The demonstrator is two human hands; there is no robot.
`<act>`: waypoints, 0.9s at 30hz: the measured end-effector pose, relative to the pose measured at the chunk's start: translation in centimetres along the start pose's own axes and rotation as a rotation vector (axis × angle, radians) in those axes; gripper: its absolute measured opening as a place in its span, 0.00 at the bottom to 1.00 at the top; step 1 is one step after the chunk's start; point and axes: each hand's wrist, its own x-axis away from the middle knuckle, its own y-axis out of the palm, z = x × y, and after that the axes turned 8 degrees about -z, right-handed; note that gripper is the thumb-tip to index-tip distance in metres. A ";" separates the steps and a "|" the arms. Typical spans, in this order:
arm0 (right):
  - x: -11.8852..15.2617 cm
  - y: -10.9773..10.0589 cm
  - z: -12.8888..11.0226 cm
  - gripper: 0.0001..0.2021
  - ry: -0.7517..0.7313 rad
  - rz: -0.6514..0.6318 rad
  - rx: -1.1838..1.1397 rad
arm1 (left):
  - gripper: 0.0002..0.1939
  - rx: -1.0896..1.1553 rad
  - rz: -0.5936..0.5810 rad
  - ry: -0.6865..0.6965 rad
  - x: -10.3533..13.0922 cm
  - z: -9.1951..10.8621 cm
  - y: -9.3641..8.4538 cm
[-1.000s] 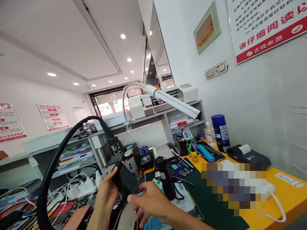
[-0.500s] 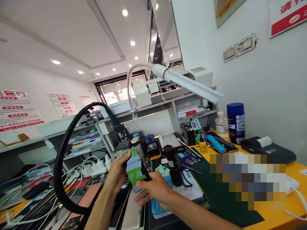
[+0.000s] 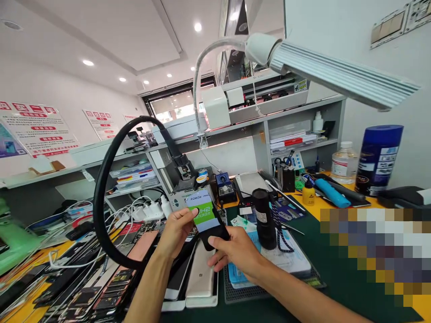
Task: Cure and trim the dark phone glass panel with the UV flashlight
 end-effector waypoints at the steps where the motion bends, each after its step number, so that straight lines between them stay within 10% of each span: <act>1: 0.0 -0.1 0.0 0.27 -0.006 0.000 0.035 | 0.21 -0.016 0.001 0.008 0.1 0.0 -0.1; 15: 0.5 -1.2 0.1 0.20 -0.385 0.350 0.787 | 0.23 -0.132 -0.003 0.158 1.0 0.3 2.8; 20: 0.0 -1.6 0.3 0.18 -0.480 0.369 0.978 | 0.34 -0.209 0.100 0.088 1.2 -0.4 4.1; 27: -0.1 -1.2 0.6 0.18 -0.467 0.368 1.004 | 0.28 -0.041 -0.044 0.025 0.9 -0.7 3.3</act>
